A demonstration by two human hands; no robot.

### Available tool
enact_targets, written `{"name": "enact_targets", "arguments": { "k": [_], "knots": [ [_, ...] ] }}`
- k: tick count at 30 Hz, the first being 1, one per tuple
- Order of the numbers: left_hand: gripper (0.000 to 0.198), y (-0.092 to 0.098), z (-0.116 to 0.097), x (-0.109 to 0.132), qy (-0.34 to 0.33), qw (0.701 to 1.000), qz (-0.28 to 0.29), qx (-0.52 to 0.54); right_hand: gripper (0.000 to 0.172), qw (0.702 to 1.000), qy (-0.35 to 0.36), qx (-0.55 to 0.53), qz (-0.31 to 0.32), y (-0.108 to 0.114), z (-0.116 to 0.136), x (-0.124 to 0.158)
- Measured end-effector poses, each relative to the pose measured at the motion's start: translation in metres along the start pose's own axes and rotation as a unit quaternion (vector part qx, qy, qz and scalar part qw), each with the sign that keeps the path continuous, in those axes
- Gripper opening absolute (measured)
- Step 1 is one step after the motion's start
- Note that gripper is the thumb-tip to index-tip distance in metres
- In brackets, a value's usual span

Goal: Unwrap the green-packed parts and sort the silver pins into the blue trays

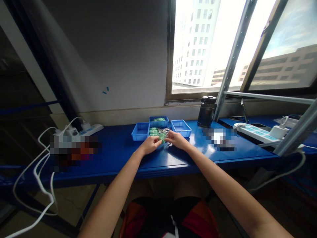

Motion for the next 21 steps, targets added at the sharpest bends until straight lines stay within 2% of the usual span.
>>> {"name": "enact_targets", "arguments": {
  "k": [2, 6, 9, 13, 16, 21],
  "knots": [
    [0.03, 0.0, -0.004, 0.0, -0.01, 1.0, -0.004, 0.011, 0.027, 0.999, 0.017, -0.039, 0.025, 0.002, 0.007, 0.002],
    [0.026, -0.001, -0.011, 0.001, -0.043, 0.998, -0.007, 0.049, 0.038, 0.982, -0.04, -0.149, 0.105, 0.005, 0.018, 0.005],
    [0.026, -0.002, -0.012, 0.001, -0.055, 0.997, -0.006, 0.057, 0.037, 0.975, -0.059, -0.18, 0.119, 0.003, 0.018, 0.004],
    [0.032, -0.002, -0.004, -0.003, -0.009, 0.998, -0.067, 0.016, 0.031, 0.968, -0.079, -0.204, 0.122, 0.0, 0.013, 0.001],
    [0.026, -0.001, 0.002, -0.005, 0.035, 0.991, -0.122, 0.034, 0.029, 0.965, -0.088, -0.22, 0.116, -0.001, 0.01, 0.0],
    [0.029, -0.004, 0.006, -0.006, 0.084, 0.987, -0.091, 0.105, 0.028, 0.969, -0.086, -0.206, 0.109, -0.003, 0.006, -0.001]
  ]
}}
Point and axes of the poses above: each hand's wrist, its own x-axis away from the middle knuckle, its own y-axis out of the back of the hand, z = x × y, the point moved 1 cm from there along -x, towards the middle knuckle, and after that the axes turned 14 degrees about -z, right-handed, at the moved point
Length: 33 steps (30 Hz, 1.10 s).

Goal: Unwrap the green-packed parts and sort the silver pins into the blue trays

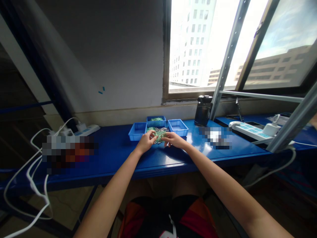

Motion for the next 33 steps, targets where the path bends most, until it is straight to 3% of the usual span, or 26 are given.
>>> {"name": "enact_targets", "arguments": {
  "k": [8, 14, 22, 28, 33],
  "knots": [
    [0.028, 0.002, 0.004, -0.003, -0.034, 0.999, -0.002, -0.036, 0.029, 0.973, 0.107, 0.177, -0.107, 0.007, 0.002, 0.0],
    [0.024, 0.005, 0.0, -0.002, -0.081, 0.993, -0.036, -0.074, 0.024, 0.991, 0.052, 0.094, -0.078, 0.006, 0.003, 0.001],
    [0.035, 0.007, -0.009, 0.003, -0.04, 0.999, -0.013, -0.013, 0.033, 0.994, -0.017, -0.07, -0.085, 0.008, 0.012, 0.002],
    [0.02, 0.005, -0.002, -0.001, -0.048, 0.997, -0.035, -0.039, 0.019, 0.996, 0.026, -0.014, -0.086, 0.005, 0.0, -0.002],
    [0.046, 0.003, 0.003, -0.004, 0.007, 0.998, -0.042, 0.037, 0.019, 0.995, 0.044, 0.007, -0.089, 0.003, -0.006, -0.003]
  ]
}}
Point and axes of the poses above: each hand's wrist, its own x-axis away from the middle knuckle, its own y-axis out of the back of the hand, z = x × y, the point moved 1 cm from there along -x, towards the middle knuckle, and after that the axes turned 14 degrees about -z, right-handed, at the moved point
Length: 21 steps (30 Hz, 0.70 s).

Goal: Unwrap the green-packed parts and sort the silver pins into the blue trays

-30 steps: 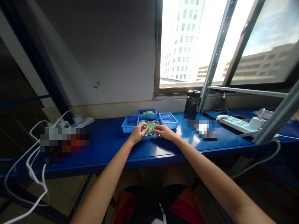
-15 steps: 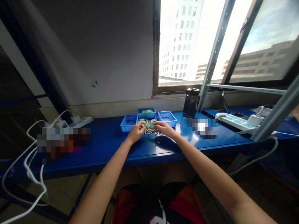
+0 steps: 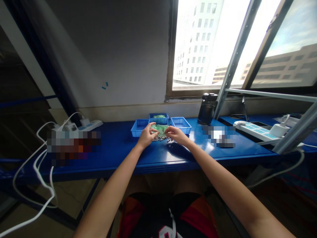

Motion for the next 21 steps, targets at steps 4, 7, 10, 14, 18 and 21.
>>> {"name": "enact_targets", "arguments": {
  "k": [4, 7, 10, 14, 18, 21],
  "knots": [
    [0.025, -0.001, -0.003, 0.002, 0.01, 1.0, 0.023, 0.011, 0.016, 0.998, 0.017, 0.054, -0.001, 0.001, 0.002, 0.002],
    [0.02, -0.001, -0.007, 0.004, 0.007, 0.998, 0.057, 0.017, 0.019, 0.993, 0.053, 0.102, -0.024, 0.003, 0.005, 0.002],
    [0.021, -0.001, -0.011, 0.007, 0.007, 0.995, 0.098, 0.034, 0.027, 0.989, 0.088, 0.117, -0.024, 0.004, 0.01, 0.004],
    [0.024, -0.001, -0.013, 0.009, -0.02, 0.991, 0.118, 0.054, 0.037, 0.992, 0.07, 0.097, 0.034, 0.001, 0.014, 0.007],
    [0.024, -0.004, -0.009, 0.006, -0.032, 0.988, 0.126, 0.079, 0.033, 0.997, 0.026, 0.037, 0.07, -0.002, 0.01, 0.008],
    [0.02, -0.004, -0.003, 0.002, -0.007, 0.996, 0.07, 0.062, 0.025, 0.999, 0.017, 0.017, 0.029, -0.003, 0.005, 0.005]
  ]
}}
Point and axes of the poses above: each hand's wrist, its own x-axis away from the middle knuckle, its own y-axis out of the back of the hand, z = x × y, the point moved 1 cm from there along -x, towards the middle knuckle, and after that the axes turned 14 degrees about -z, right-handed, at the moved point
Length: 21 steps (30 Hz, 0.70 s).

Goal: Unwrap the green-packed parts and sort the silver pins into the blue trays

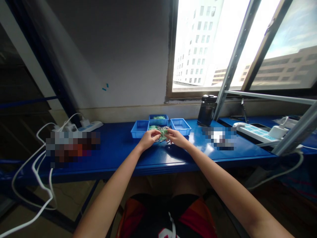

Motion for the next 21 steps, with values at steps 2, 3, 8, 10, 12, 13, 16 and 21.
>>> {"name": "enact_targets", "arguments": {
  "k": [2, 3, 8, 10, 12, 13, 16, 21],
  "knots": [
    [0.021, 0.001, 0.003, -0.002, 0.027, 0.998, -0.05, -0.003, 0.023, 1.0, -0.001, -0.012, -0.017, 0.0, -0.003, -0.002],
    [0.023, 0.002, 0.004, -0.002, 0.04, 0.997, -0.066, 0.0, 0.024, 1.0, 0.0, -0.019, -0.017, 0.0, -0.004, -0.002],
    [0.024, 0.002, 0.002, -0.002, 0.055, 0.997, -0.053, -0.018, 0.024, 0.999, -0.003, -0.038, -0.003, 0.0, -0.006, -0.003],
    [0.022, 0.003, 0.001, -0.001, 0.037, 0.998, -0.044, -0.03, 0.025, 1.0, -0.001, -0.024, -0.01, 0.001, -0.005, -0.004],
    [0.021, 0.003, -0.001, -0.001, 0.025, 0.998, -0.042, -0.031, 0.026, 0.999, 0.023, 0.011, -0.036, 0.002, -0.004, -0.004],
    [0.021, 0.003, -0.002, 0.0, 0.023, 0.998, -0.042, -0.028, 0.026, 0.997, 0.045, 0.035, -0.055, 0.003, -0.002, -0.004],
    [0.021, 0.003, -0.005, 0.001, 0.026, 0.999, -0.029, -0.016, 0.025, 0.983, 0.105, 0.104, -0.111, 0.007, 0.002, -0.003],
    [0.023, 0.002, -0.011, 0.003, 0.038, 0.999, -0.015, -0.011, 0.028, 0.99, 0.065, 0.085, -0.096, 0.009, 0.003, -0.003]
  ]
}}
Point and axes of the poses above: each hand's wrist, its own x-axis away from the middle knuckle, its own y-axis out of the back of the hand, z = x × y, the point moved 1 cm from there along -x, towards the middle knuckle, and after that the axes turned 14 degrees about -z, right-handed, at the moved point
